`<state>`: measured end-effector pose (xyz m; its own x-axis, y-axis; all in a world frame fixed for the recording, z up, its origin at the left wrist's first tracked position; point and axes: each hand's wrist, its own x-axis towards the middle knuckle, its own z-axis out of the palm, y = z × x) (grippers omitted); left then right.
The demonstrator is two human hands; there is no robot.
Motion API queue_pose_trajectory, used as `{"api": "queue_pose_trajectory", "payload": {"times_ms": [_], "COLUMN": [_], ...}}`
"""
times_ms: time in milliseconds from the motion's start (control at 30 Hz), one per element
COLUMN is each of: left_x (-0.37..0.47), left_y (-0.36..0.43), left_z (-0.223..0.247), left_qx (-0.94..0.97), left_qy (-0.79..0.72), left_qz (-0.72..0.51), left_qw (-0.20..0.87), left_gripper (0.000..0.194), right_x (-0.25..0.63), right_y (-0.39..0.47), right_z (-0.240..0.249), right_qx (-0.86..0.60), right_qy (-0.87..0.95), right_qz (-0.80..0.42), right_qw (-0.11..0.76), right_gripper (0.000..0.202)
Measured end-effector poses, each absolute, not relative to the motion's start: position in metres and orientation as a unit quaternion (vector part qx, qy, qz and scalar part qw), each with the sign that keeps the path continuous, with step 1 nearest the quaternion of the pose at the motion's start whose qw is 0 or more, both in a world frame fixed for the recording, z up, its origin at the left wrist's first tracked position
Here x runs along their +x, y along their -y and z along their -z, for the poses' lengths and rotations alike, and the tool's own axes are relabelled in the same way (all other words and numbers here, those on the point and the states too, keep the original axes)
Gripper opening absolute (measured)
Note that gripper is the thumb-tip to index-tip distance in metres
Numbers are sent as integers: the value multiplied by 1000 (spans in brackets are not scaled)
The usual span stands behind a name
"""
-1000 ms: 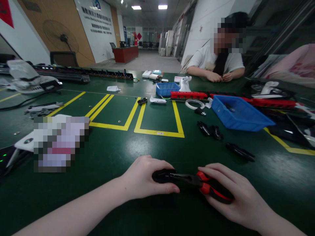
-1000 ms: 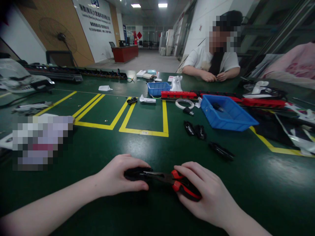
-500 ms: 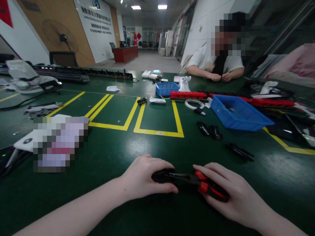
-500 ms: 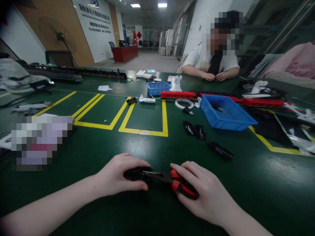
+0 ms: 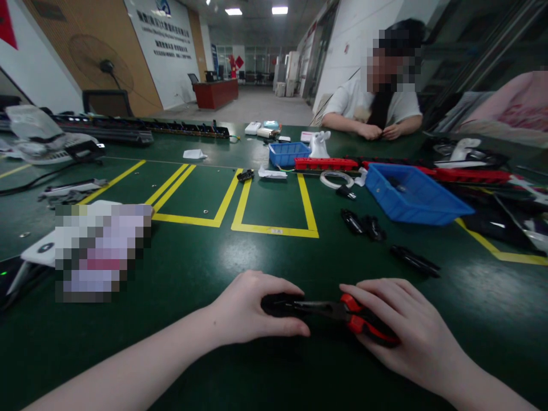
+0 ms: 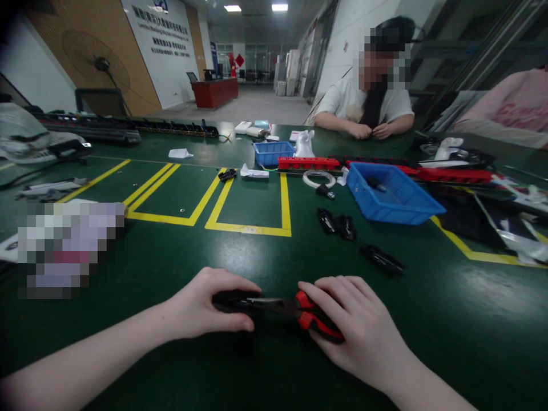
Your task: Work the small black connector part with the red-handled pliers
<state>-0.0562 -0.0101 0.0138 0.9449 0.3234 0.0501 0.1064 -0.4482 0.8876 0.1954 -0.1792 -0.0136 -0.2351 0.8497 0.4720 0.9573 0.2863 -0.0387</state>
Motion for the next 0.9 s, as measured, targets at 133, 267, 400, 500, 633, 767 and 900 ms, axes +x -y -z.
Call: {"api": "queue_pose_trajectory", "payload": {"times_ms": [133,267,400,500,633,767,900], "left_x": [-55,-55,-55,-55,-55,-56,-56], "left_y": [8,7,7,7,8,8,8], "left_z": [-12,-12,-12,-11,-10,-11,-13], "left_qx": [833,825,824,826,820,817,825], "left_qy": [-119,-126,-129,-128,-128,-147,-145], "left_qz": [-99,-91,-89,-102,-127,-146,-139], "left_qw": [532,544,544,539,543,537,528], "left_gripper": [38,38,37,36,35,35,35], "right_x": [191,189,193,195,197,198,198], "right_y": [181,181,181,180,178,178,179], "right_z": [12,12,12,12,14,16,16], "right_qx": [-594,-600,-577,-571,-573,-584,-587], "right_qy": [764,755,769,773,770,766,765], "right_qz": [152,177,201,202,191,166,165], "right_qw": [202,196,188,189,204,214,207], "right_gripper": [44,43,44,45,49,53,59]}}
